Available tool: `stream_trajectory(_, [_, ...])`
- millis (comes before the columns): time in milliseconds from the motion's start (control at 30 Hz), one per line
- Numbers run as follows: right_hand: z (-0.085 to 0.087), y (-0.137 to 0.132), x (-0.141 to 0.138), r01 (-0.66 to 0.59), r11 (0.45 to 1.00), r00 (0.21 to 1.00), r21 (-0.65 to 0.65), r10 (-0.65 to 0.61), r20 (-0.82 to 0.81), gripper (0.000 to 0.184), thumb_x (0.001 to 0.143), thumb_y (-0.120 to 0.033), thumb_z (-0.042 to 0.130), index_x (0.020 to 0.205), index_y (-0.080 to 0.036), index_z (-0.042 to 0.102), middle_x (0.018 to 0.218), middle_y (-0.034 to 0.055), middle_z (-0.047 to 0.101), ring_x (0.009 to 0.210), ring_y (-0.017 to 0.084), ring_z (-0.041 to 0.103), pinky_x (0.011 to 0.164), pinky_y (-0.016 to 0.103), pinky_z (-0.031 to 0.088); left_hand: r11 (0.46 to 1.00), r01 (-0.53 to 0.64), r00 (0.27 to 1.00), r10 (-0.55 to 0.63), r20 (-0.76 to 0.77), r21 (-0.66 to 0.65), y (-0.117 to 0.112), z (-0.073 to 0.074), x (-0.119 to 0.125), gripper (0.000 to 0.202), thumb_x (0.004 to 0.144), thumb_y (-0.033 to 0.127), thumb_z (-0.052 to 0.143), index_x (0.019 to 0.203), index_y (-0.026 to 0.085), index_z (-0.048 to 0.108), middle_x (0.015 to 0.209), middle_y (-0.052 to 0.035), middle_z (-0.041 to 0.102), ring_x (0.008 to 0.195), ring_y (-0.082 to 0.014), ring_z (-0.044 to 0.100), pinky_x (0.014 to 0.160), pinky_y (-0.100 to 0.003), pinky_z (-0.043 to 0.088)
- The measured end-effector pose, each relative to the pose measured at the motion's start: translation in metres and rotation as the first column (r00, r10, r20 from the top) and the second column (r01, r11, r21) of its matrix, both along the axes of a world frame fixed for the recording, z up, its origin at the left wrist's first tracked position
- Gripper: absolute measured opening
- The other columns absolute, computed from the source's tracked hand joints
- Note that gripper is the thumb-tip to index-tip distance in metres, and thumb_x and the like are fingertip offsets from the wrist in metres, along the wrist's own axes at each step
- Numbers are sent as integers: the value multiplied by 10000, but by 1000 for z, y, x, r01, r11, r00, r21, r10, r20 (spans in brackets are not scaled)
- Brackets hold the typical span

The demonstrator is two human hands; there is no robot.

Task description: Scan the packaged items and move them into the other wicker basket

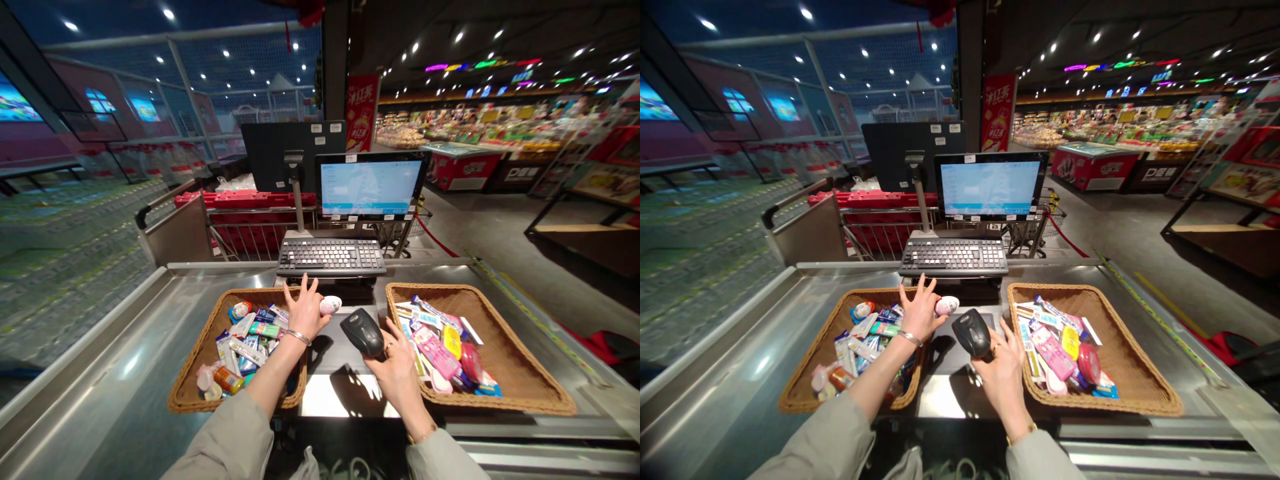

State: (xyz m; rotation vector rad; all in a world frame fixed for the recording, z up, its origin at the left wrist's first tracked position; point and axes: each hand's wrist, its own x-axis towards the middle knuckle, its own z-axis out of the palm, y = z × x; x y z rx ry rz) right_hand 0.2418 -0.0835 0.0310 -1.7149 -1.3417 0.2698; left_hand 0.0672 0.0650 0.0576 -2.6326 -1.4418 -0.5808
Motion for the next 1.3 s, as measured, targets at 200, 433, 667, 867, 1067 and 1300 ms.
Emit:
stream_trajectory(200, [-1,-1,1,38,999,999,-5,-38,-28,290,704,-303,659,967,-251,772,1209,86,713,1364,348,457,1129,580,344,1000,8,1000,-8,-10,-9,-1,3,3,241,751,351,748,952,230,692,1509,-113,513,1492,-406,279,1146,-788,-40])
stream_trajectory(433, [-4,-2,13,93,995,995,29,-92,-40,337,712,-353,653,1009,-238,765,1215,96,713,1363,345,454,1145,585,310,999,50,999,-50,0,8,0,5,15,236,754,350,744,951,232,690,1512,-101,511,1494,-394,280,1142,-790,-60])
stream_trajectory(667, [-7,-8,31,207,978,977,22,-206,-47,329,688,-358,663,971,-226,768,1177,114,722,1355,367,457,1137,589,308,994,113,994,-113,-6,5,-1,10,40,250,753,363,743,960,234,691,1518,-108,503,1496,-403,268,1140,-794,-59])
stream_trajectory(867, [-5,-16,47,284,958,958,43,-282,-53,335,688,-385,681,969,-224,767,1183,127,716,1324,380,489,1116,608,323,985,172,985,-172,2,9,-4,10,66,256,755,367,742,967,234,687,1526,-102,493,1501,-393,261,1141,-789,-76])
stream_trajectory(1067, [-3,-24,65,340,938,941,72,-339,-21,341,720,-378,680,1013,-224,764,1158,120,725,1342,346,481,1128,555,341,974,226,974,-226,10,13,-7,5,90,269,751,378,745,977,245,684,1519,-96,503,1502,-397,258,1151,-775,-88])
stream_trajectory(1300, [-6,-36,84,422,904,906,68,-422,-6,413,749,-407,666,1083,-177,748,1214,149,693,1348,340,468,1137,538,329,955,296,955,-296,15,18,-13,6,117,258,763,371,731,978,241,675,1528,-98,491,1503,-388,258,1149,-775,-85])
